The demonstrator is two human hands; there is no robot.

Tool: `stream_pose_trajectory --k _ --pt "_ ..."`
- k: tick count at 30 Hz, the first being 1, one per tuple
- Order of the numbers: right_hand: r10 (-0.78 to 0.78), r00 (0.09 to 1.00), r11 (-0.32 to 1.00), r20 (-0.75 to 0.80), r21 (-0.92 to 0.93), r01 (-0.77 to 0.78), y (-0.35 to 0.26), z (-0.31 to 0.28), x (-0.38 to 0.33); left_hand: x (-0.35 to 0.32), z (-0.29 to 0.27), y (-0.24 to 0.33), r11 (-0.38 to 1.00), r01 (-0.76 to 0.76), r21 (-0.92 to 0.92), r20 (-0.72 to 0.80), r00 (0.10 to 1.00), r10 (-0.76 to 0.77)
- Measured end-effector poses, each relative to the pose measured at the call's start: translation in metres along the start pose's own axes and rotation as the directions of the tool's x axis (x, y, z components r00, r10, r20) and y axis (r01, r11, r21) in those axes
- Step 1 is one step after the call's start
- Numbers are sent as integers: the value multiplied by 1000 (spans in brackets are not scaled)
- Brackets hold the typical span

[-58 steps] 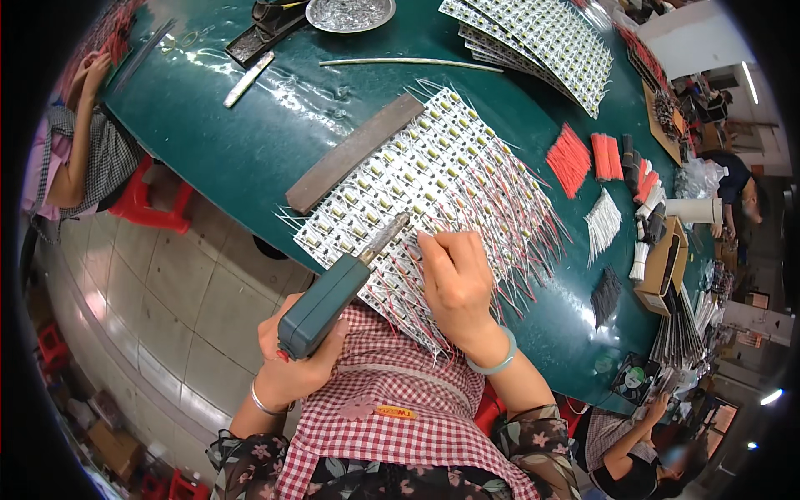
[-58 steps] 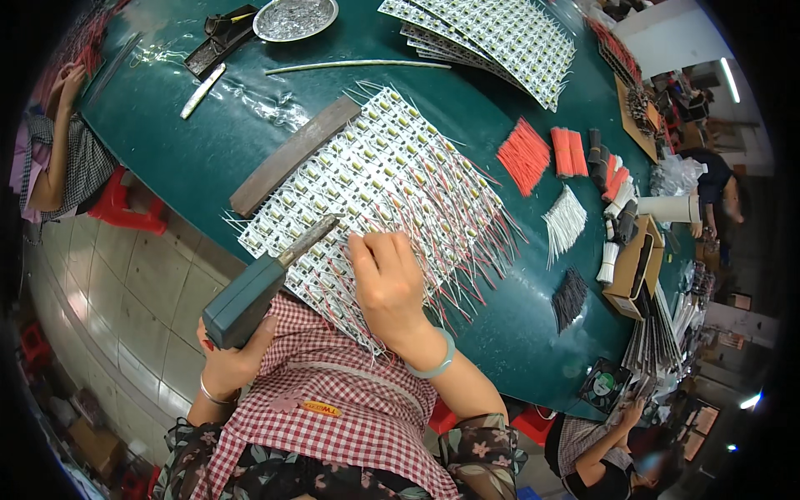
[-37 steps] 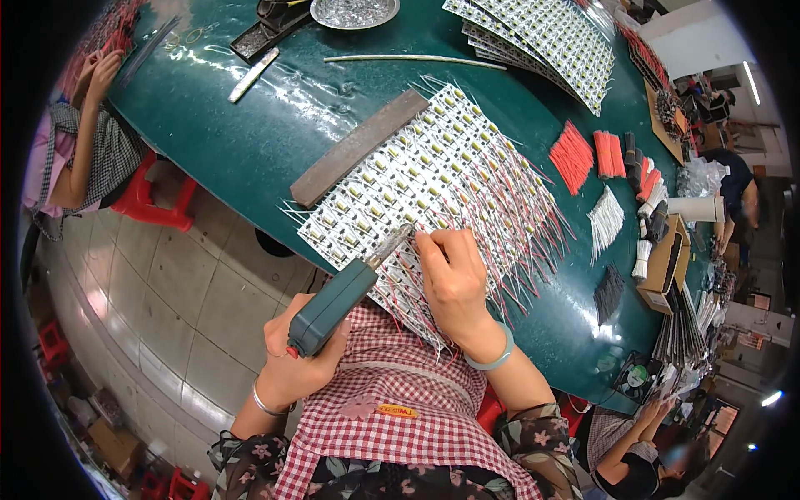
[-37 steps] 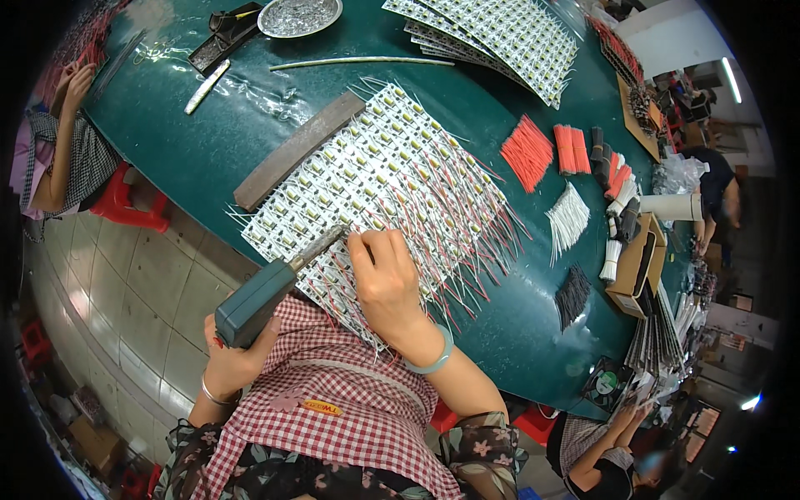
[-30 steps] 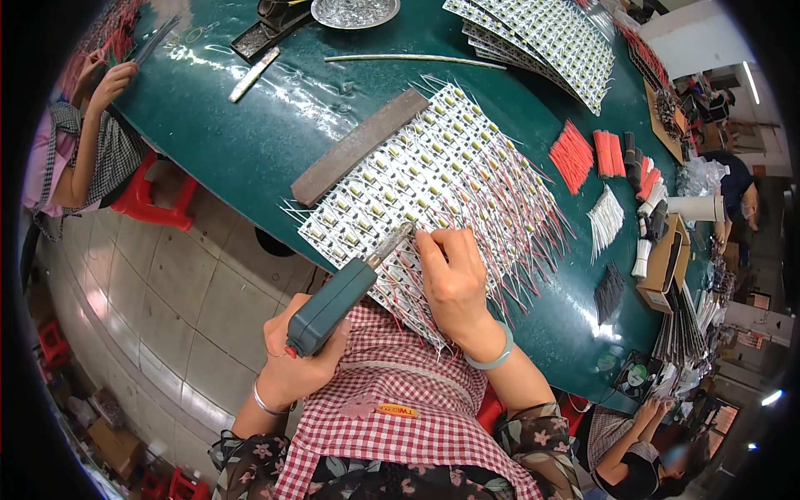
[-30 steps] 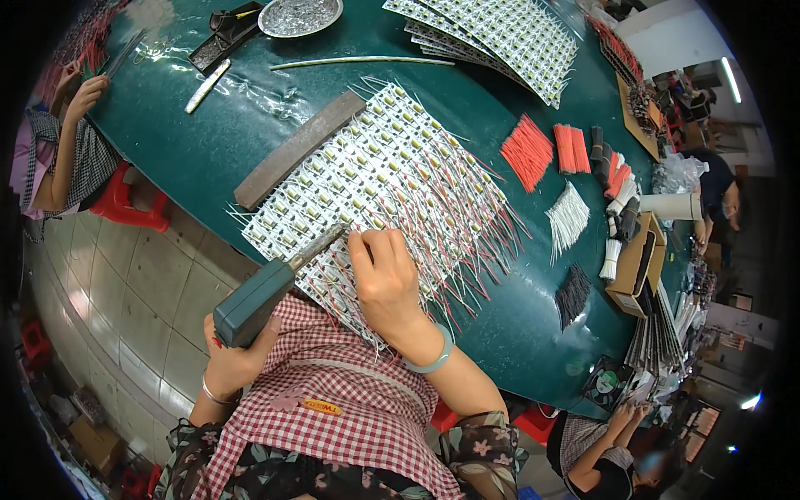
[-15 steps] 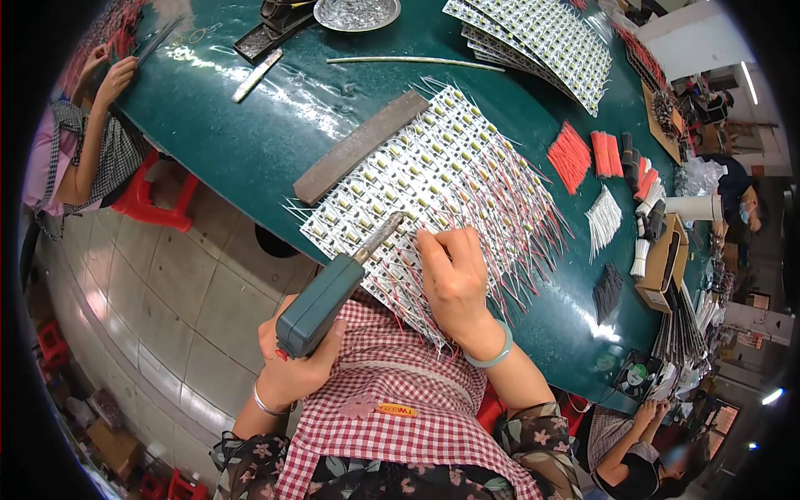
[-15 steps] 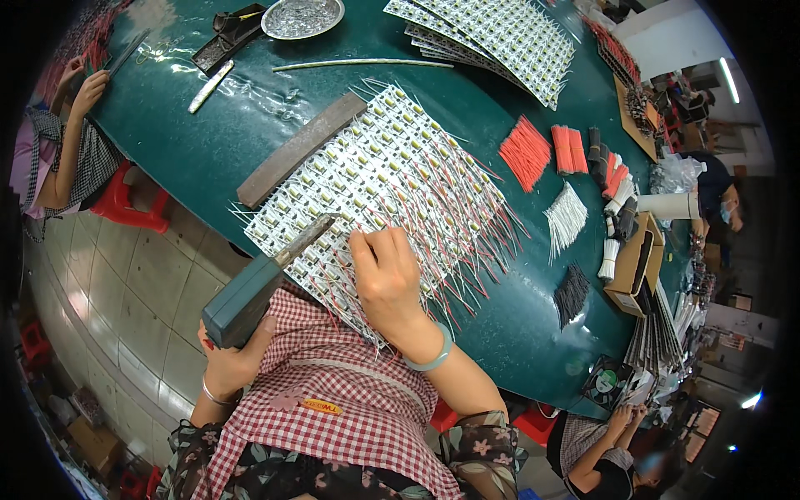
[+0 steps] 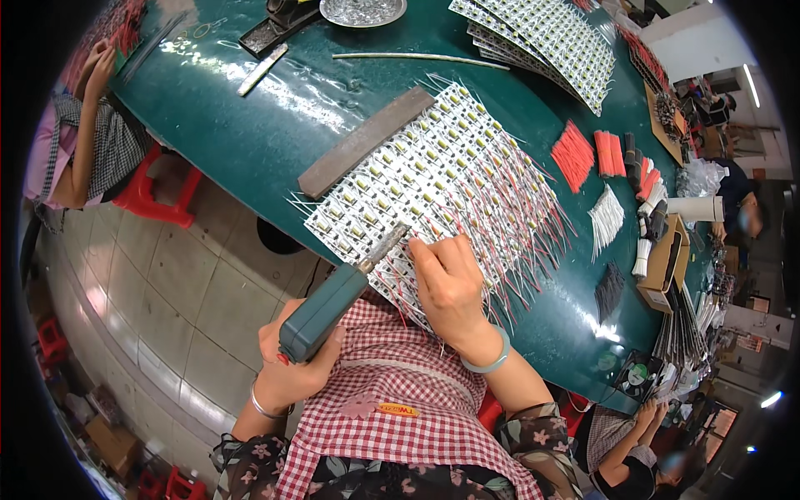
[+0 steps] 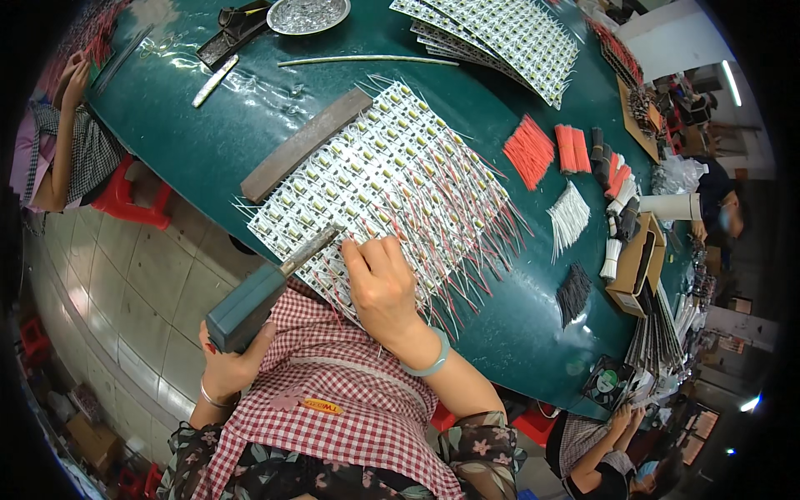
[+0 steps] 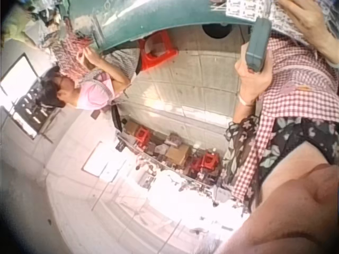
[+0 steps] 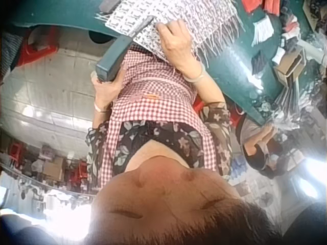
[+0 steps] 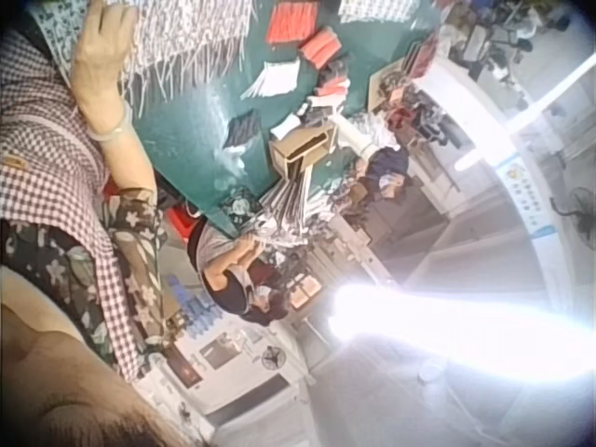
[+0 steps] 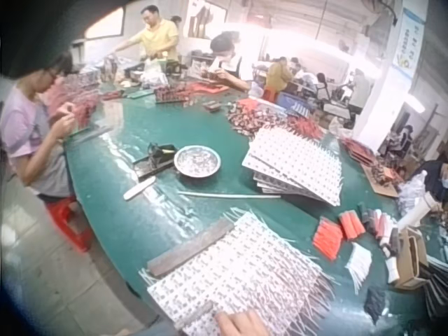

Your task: Assembling electronic components onto a sheet of LED strips using a handheld manual tool at a factory workbench.

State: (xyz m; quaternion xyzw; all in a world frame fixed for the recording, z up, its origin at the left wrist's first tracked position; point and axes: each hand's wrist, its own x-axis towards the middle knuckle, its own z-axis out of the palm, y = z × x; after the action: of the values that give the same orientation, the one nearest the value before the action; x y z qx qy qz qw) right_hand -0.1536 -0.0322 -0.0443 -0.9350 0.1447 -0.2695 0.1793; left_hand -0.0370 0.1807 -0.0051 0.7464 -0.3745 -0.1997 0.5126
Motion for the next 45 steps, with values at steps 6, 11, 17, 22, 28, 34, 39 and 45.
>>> stream_pose_trajectory --k 6,11,17,22,28,34,39,45 --pt "3 1000 1000 11 -3 -3 0 0 0 -3 1 0 997 75 -35 -1 997 -75" --pt "-3 1000 1000 28 -9 3 0 0 -1 -4 2 -1 996 80 -30 -4 997 -81" --pt "-6 999 1000 36 -20 7 0 0 0 -7 2 -2 993 91 -71 -22 995 -93" --pt "-7 999 999 39 -36 8 0 -1 0 -12 0 -8 996 64 -62 -64 996 -68" --pt "-12 1000 999 27 -34 13 1 1 -1 -15 2 -11 995 50 -81 -49 997 -54" --pt "-15 1000 999 14 -47 15 0 0 0 -8 4 -6 997 56 -47 -17 998 -57" --pt "-16 1000 999 15 -37 17 1 2 -2 -9 6 -5 993 101 -69 -14 995 -102" --pt "-16 1000 999 15 -34 17 0 1 -2 -11 3 -6 993 98 -59 -7 995 -98"
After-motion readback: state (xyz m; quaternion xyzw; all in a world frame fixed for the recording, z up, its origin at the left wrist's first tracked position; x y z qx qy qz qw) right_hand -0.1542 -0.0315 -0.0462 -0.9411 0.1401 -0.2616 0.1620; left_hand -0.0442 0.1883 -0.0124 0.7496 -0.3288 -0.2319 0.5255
